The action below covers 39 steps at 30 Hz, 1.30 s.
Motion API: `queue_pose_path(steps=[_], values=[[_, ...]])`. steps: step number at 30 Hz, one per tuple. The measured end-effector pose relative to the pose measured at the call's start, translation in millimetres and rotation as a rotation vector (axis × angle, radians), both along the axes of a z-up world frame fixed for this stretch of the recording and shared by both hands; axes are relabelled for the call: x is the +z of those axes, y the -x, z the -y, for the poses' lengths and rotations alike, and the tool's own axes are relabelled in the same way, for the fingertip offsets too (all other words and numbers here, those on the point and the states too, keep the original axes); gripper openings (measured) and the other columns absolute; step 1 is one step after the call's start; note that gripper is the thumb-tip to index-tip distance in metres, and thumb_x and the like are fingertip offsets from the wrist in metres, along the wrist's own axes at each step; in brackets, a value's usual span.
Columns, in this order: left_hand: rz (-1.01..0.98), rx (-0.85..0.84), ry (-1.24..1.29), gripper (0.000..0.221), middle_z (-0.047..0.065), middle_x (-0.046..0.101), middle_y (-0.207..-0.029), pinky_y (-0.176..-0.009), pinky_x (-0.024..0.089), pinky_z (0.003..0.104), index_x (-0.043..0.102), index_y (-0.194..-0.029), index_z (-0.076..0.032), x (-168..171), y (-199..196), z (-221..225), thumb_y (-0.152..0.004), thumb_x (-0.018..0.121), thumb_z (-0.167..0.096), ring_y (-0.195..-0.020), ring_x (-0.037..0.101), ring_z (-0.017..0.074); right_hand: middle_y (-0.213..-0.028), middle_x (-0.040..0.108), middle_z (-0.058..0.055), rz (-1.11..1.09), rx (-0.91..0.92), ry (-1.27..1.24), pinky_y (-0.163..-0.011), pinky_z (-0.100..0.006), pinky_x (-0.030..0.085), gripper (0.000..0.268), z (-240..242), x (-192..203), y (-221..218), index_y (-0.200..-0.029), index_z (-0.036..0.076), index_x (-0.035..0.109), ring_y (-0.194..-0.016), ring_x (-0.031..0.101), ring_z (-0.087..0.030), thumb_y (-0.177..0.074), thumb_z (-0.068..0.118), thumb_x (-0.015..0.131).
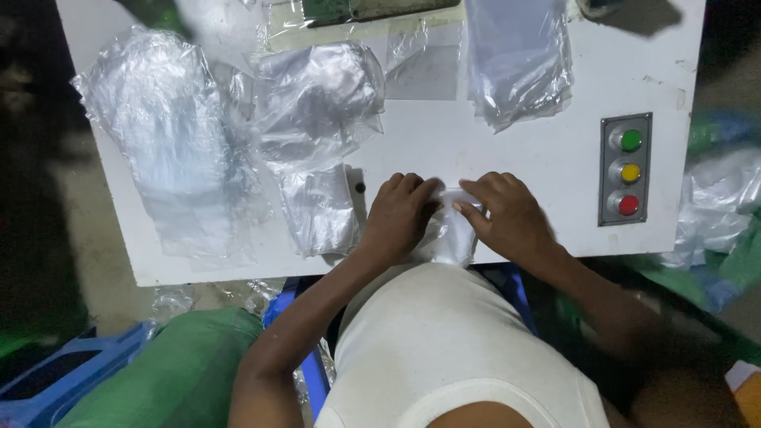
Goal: Folding and inserting small plastic bags into a larger plastic bag for packaging.
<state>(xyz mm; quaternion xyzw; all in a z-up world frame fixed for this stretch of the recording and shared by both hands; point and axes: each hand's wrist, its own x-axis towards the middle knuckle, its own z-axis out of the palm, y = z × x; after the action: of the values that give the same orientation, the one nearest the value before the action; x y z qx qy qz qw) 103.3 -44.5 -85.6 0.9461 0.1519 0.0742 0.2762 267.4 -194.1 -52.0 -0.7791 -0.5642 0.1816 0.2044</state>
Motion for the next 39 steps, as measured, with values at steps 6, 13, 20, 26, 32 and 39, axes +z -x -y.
queue_pose_path(steps=[6,13,20,26,32,39], values=[[0.060,0.011,-0.030,0.014,0.011,0.059,-0.106,-0.077,0.044,0.040,0.072,-0.095,-0.010,-3,0,2,-0.092,0.073,-0.024,-0.101,0.058,0.0348,-0.111,0.062,-0.008,0.075,0.034,-0.087,-0.088,-0.042,0.053,0.016,1,0,1,-0.102,0.009,0.073,-0.104,0.065,-0.030,-0.096,0.024,0.073],[0.052,-0.003,0.153,0.017,0.010,0.060,-0.102,-0.078,0.046,0.041,0.068,-0.090,-0.009,12,8,-8,-0.096,0.070,-0.025,-0.097,0.059,0.0324,-0.099,0.064,-0.008,-0.156,-0.072,0.017,-0.081,-0.044,0.055,0.017,0,12,6,-0.098,0.008,0.066,-0.096,0.069,-0.033,-0.102,0.024,0.068],[0.090,0.114,0.507,0.034,0.017,0.064,-0.108,-0.078,0.048,0.047,0.065,-0.082,-0.005,20,16,-18,-0.094,0.073,-0.036,-0.094,0.062,0.0412,-0.070,0.060,-0.009,-0.383,-0.122,-0.007,-0.057,-0.037,0.051,0.021,-2,16,7,-0.093,0.010,0.065,-0.061,0.065,-0.026,-0.102,0.028,0.067],[0.034,0.175,0.805,0.028,0.014,0.069,-0.091,-0.069,0.046,0.041,0.068,-0.087,-0.006,26,16,-17,-0.089,0.080,-0.032,-0.079,0.064,0.0316,-0.067,0.060,-0.007,-0.406,-0.073,-0.068,-0.053,-0.036,0.050,0.027,0,10,1,-0.085,0.011,0.065,-0.056,0.062,-0.025,-0.102,0.031,0.066],[-0.082,0.243,0.928,0.047,0.018,0.076,-0.105,-0.072,0.050,0.040,0.069,-0.120,-0.008,49,15,-16,-0.085,0.085,-0.036,-0.088,0.070,0.0307,-0.069,0.061,-0.009,-0.466,-0.062,-0.052,-0.056,-0.038,0.050,0.024,6,15,-3,-0.086,0.009,0.064,-0.059,0.063,-0.027,-0.102,0.026,0.064],[-0.089,0.283,1.081,0.030,0.010,0.067,-0.079,-0.067,0.045,0.033,0.074,-0.098,-0.001,29,16,-12,-0.086,0.085,-0.026,-0.075,0.057,0.0179,-0.071,0.063,-0.010,-0.503,-0.064,-0.041,-0.058,-0.040,0.050,0.021,9,18,-6,-0.086,0.009,0.064,-0.061,0.064,-0.028,-0.102,0.023,0.065]])
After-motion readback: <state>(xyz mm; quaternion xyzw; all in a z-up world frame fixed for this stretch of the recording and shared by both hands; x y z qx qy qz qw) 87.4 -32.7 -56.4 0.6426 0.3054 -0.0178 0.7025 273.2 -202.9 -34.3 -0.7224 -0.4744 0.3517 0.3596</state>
